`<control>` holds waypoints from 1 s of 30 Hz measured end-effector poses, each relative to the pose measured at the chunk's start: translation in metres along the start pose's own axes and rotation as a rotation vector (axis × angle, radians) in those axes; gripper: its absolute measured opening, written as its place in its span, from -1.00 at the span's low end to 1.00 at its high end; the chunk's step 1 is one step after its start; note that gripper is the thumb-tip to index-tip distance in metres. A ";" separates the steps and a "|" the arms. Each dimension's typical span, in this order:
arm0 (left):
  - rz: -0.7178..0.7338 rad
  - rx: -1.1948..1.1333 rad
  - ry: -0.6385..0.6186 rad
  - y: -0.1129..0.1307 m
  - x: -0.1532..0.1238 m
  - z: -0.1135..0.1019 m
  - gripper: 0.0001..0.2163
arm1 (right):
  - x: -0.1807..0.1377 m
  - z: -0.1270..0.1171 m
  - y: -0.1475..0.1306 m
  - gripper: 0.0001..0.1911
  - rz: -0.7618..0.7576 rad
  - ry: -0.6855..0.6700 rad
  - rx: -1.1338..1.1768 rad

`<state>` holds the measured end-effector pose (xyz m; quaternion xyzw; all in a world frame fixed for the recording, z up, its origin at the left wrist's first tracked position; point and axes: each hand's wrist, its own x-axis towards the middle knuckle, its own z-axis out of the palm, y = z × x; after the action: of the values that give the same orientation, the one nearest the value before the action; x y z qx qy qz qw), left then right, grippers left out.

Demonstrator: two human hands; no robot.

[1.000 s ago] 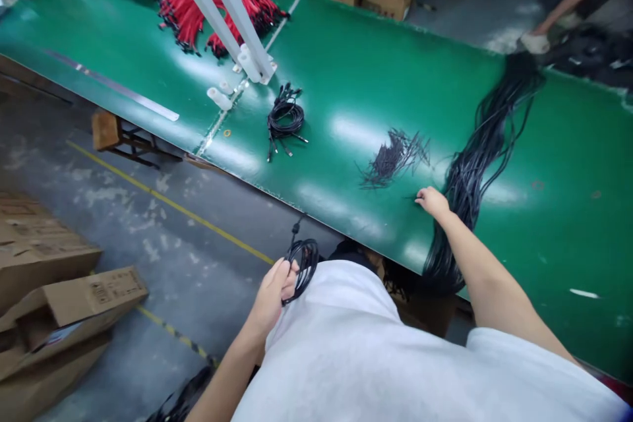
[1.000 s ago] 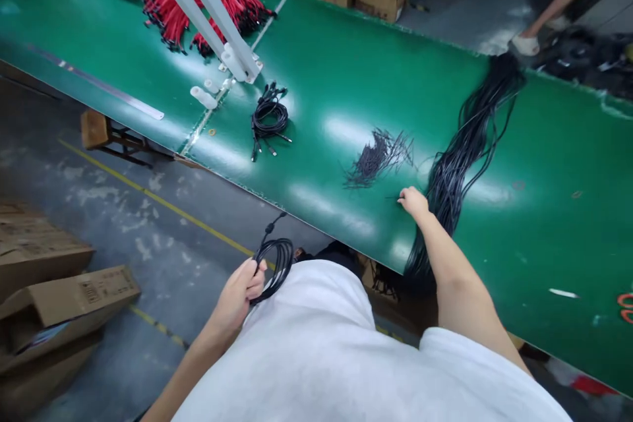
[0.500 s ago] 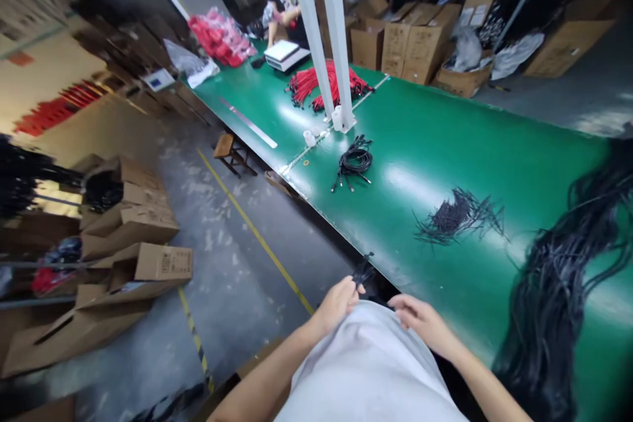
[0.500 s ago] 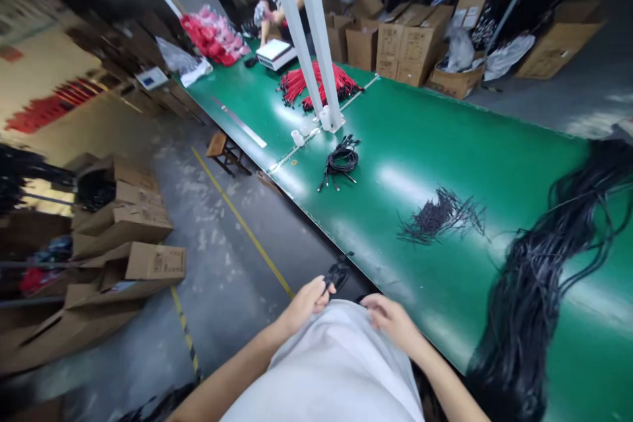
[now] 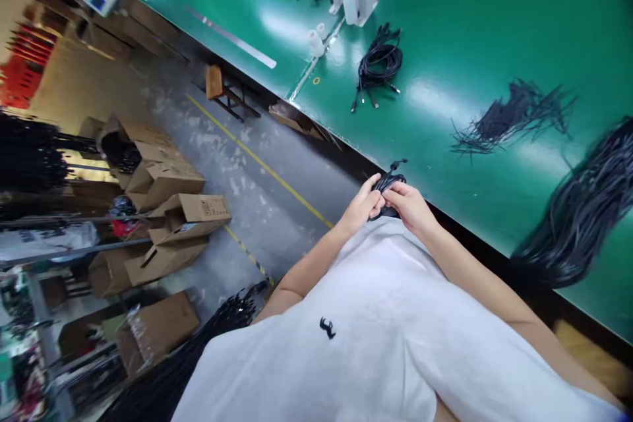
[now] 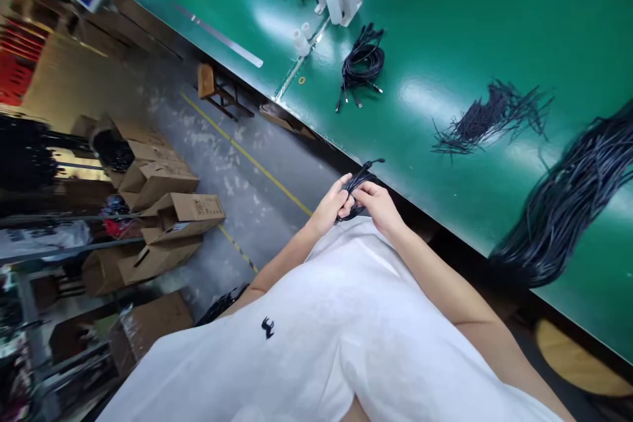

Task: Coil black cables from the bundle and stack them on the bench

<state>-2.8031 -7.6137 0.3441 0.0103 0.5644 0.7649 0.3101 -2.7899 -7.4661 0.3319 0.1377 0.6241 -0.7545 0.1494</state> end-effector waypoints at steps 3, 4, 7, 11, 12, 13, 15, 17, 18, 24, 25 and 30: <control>0.010 0.121 0.026 0.000 -0.006 -0.004 -0.56 | -0.006 0.001 0.003 -0.77 -0.141 -0.018 -0.314; 0.024 0.191 0.053 0.000 -0.008 -0.006 -0.61 | -0.007 0.000 0.003 -0.76 -0.237 -0.007 -0.486; 0.064 0.412 0.117 0.001 -0.012 -0.008 -0.66 | -0.009 -0.007 0.001 -0.70 -0.597 -0.004 -1.049; -0.006 0.477 0.056 0.000 -0.009 -0.011 -0.66 | -0.003 -0.021 -0.009 -0.70 -1.052 -0.252 -1.476; -0.054 0.451 0.015 -0.001 -0.007 -0.013 -0.66 | -0.001 -0.024 -0.013 -0.70 -1.139 -0.327 -1.530; -0.101 0.419 -0.032 -0.001 -0.006 -0.014 -0.66 | 0.000 -0.026 -0.017 -0.70 -1.197 -0.398 -1.585; -0.170 0.342 -0.121 -0.003 -0.002 -0.017 -0.64 | 0.002 -0.030 -0.026 -0.68 -1.234 -0.525 -1.695; -0.204 0.277 -0.181 -0.004 0.001 -0.018 -0.59 | 0.001 -0.031 -0.034 -0.66 -1.208 -0.595 -1.775; -0.213 0.255 -0.192 -0.004 0.002 -0.018 -0.56 | 0.000 -0.032 -0.038 -0.67 -1.184 -0.604 -1.802; -0.253 0.199 -0.201 0.002 0.006 -0.006 -0.53 | -0.003 -0.034 -0.048 -0.63 -1.068 -0.684 -1.895; -0.261 0.186 -0.205 0.002 0.006 -0.004 -0.53 | -0.004 -0.034 -0.049 -0.62 -1.062 -0.711 -1.912; -0.262 0.139 -0.194 -0.004 0.012 0.001 -0.51 | -0.012 -0.028 -0.052 -0.61 -1.018 -0.695 -2.042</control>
<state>-2.8106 -7.6066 0.3366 0.0319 0.5801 0.6725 0.4585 -2.7990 -7.4290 0.3779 -0.5198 0.8449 0.1214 0.0344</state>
